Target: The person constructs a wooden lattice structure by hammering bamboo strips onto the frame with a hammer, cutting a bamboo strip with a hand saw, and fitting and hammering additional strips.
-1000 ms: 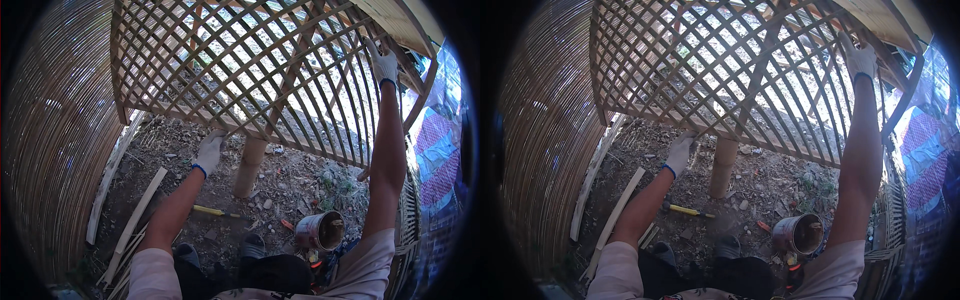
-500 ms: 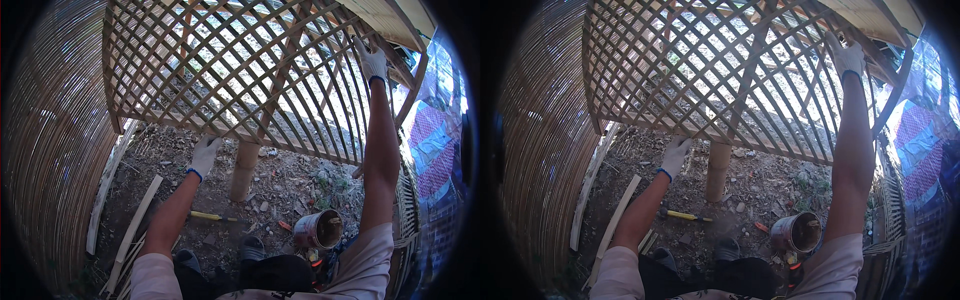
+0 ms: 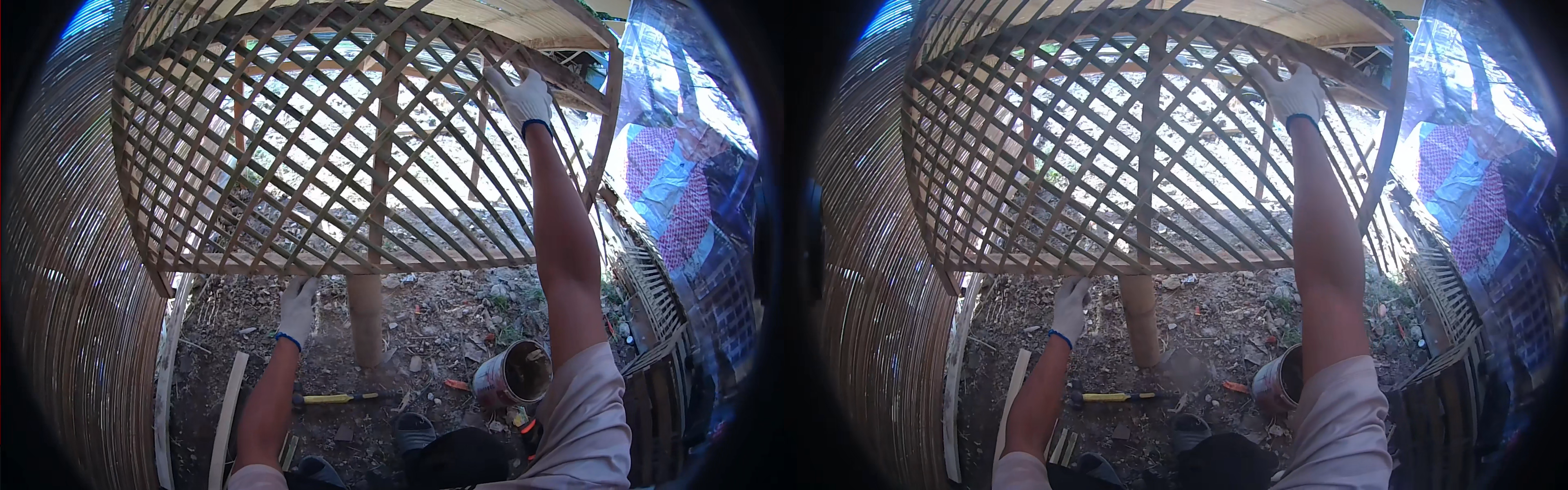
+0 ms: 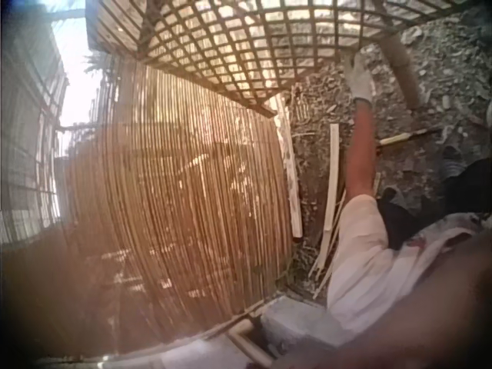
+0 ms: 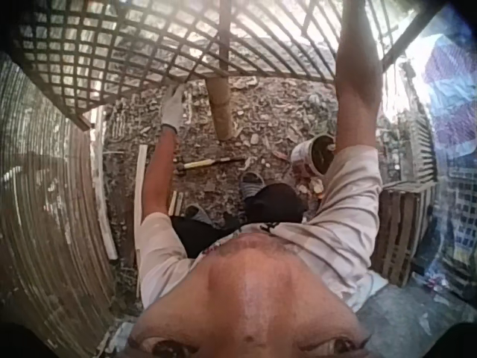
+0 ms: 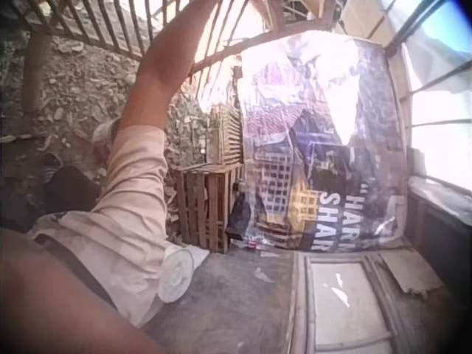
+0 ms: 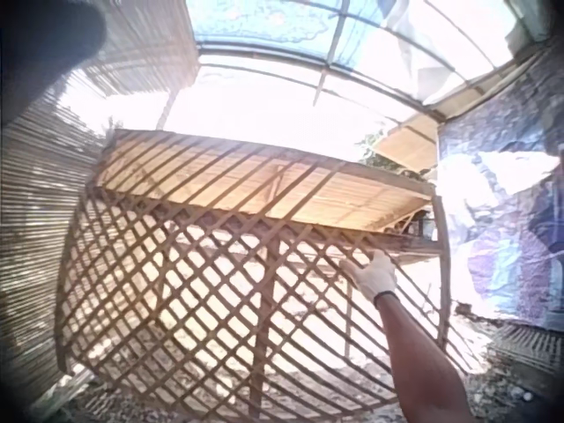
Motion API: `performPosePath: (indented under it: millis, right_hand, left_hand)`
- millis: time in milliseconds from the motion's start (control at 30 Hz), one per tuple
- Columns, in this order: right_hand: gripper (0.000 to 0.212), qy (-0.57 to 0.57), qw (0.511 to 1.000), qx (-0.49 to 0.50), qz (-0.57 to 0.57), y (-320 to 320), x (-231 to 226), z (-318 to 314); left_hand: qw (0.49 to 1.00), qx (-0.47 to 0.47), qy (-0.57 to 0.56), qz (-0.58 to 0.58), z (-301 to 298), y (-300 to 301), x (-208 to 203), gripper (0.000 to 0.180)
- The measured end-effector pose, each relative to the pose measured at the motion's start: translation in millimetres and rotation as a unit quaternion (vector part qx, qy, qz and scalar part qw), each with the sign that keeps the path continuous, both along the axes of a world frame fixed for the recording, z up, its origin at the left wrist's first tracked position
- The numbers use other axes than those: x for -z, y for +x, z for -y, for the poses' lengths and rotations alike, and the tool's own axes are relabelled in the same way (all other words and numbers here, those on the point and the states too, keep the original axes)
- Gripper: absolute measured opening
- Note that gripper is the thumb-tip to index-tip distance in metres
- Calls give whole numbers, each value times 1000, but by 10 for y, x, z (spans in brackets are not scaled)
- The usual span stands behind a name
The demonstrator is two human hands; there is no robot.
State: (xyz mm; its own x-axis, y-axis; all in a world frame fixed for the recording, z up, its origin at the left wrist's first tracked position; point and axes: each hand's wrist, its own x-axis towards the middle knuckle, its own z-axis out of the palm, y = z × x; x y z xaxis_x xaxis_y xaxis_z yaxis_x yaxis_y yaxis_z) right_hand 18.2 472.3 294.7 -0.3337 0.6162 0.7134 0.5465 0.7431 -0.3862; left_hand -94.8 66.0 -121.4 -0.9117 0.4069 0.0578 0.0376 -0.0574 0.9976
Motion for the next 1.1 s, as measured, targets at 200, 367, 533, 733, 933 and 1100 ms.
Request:
performPosePath:
  millis: [200, 367, 533, 733, 933, 1100]
  right_hand:
    - [119, 2, 1000, -6, -5, 45, -24, -8]
    - [119, 16, 1000, -6, 3, 47, -24, 22]
    - [118, 14, 1000, 1, 8, 47, -15, 24]
    - [120, -3, 1000, 3, 12, 67, -53, 70]
    - [122, -13, 1000, -1, 21, 52, -49, 94]
    - [119, -4, 999, 34, 18, 39, -44, 21]
  left_hand:
    - [999, 17, 20, 42, -16, -10, -12, 25]
    - [999, 12, 18, 27, 3, -4, -3, 26]
    - [1000, -9, 14, 22, -9, 62, -43, 28]
    - [1000, -19, 2, 2, -14, 64, -68, 28]
    - [1000, -22, -6, 6, -16, 17, -20, 27]
    - [998, -49, -33, -6, -92, 62, -82, 28]
